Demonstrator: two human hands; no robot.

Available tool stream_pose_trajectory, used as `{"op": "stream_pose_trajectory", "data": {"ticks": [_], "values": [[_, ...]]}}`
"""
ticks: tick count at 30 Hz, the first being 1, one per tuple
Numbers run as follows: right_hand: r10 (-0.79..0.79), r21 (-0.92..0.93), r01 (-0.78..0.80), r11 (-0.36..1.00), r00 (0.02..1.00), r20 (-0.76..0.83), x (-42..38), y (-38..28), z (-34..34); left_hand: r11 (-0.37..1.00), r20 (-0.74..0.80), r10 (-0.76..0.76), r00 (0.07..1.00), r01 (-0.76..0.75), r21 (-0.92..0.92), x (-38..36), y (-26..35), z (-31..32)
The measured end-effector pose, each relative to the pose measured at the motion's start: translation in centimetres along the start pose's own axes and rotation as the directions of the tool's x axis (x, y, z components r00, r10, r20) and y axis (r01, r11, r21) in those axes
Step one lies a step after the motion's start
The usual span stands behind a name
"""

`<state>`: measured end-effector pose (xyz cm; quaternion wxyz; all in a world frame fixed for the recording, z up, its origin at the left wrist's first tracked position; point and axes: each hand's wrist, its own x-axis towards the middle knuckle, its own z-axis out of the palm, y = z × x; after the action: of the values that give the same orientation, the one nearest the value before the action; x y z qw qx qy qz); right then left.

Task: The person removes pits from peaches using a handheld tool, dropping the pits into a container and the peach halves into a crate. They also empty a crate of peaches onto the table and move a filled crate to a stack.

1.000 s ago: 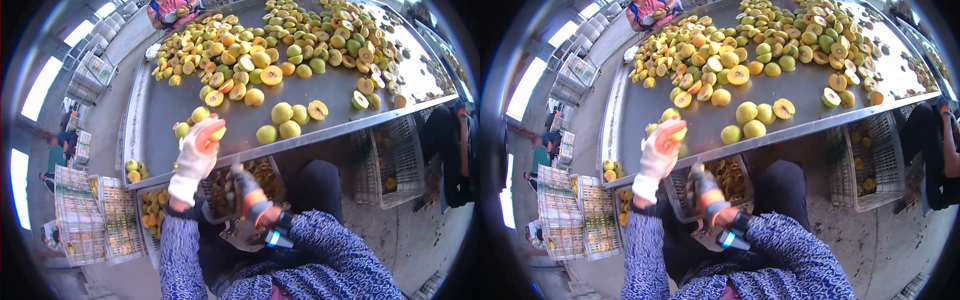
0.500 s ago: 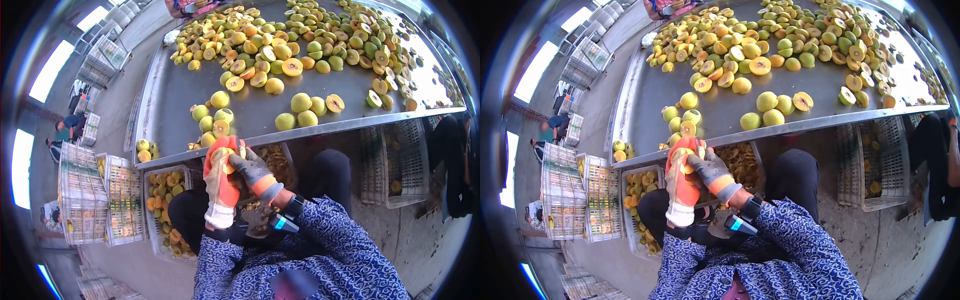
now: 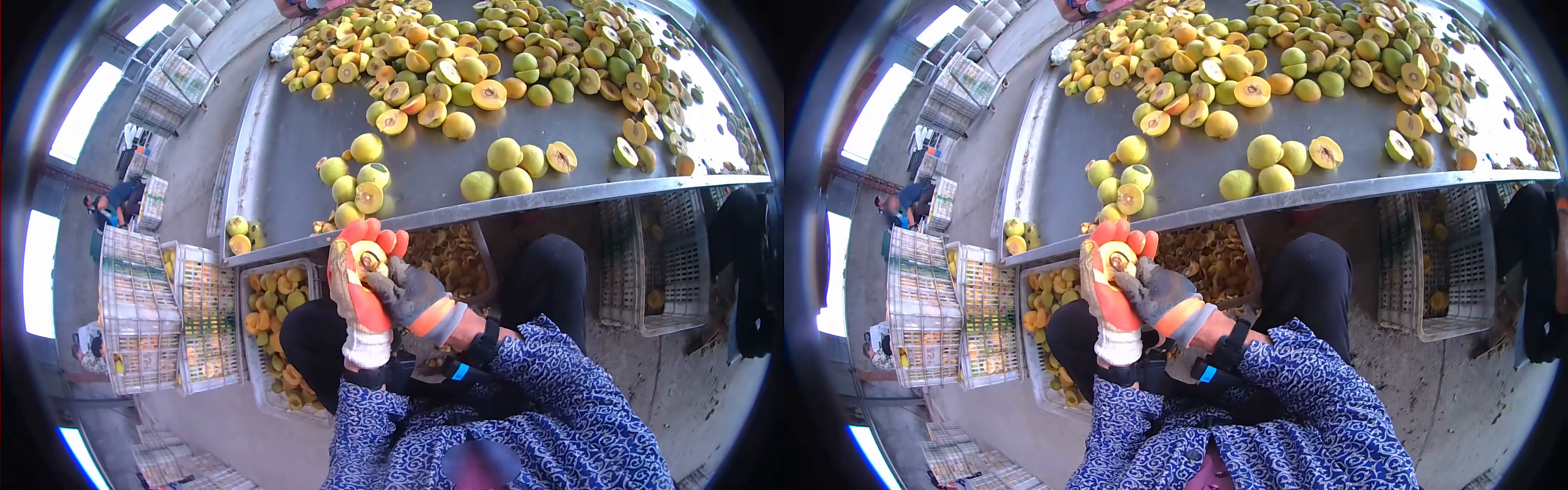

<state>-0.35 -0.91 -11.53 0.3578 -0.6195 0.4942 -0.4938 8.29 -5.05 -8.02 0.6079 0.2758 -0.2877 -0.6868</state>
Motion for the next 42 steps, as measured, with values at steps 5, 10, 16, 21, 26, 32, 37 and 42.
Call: {"op": "stream_pose_trajectory", "data": {"ticks": [5,10,16,21,26,32,37,42], "values": [[0.327,0.165,-0.351,0.922,0.932,0.155,0.1,-1.8,-0.9,0.994,-0.093,0.038,0.995,-0.028,0.109,-0.6,0.1,0.8],[0.3,0.33,-0.407,0.852,0.896,0.328,-0.1,-2.1,-1.6,0.979,-0.122,-0.052,0.991,0.075,0.188,-0.6,0.9,0.7],[0.282,0.475,-0.829,0.295,0.55,0.786,0.2,-2.8,-4.8,0.809,0.103,0.024,0.994,-0.08,0.583,-1.2,2.5,1.6],[0.061,0.571,-0.804,-0.168,0.569,0.82,0.3,-2.0,-2.7,0.977,0.056,-0.153,0.987,0.142,0.156,-0.3,4.4,3.5],[0.244,0.629,-0.767,0.124,0.638,0.73,-0.3,1.1,1.5,0.701,-0.277,0.223,0.935,0.044,0.712,3.0,15.0,-5.8],[0.364,0.367,-0.5,0.785,0.85,0.38,0.9,-3.8,-4.9,-0.362,0.166,0.304,0.938,-0.047,0.931,5.1,18.8,-8.3],[0.06,-0.287,-0.042,0.957,0.997,0.055,9.2,0.1,-18.8,0.018,0.29,0.194,0.937,-0.299,0.954,6.2,9.6,-0.2],[0.128,-0.693,-0.294,0.658,0.951,-0.282,20.5,7.6,-30.7,-0.039,0.376,0.13,0.917,-0.375,0.926,5.7,6.7,2.1]]}}
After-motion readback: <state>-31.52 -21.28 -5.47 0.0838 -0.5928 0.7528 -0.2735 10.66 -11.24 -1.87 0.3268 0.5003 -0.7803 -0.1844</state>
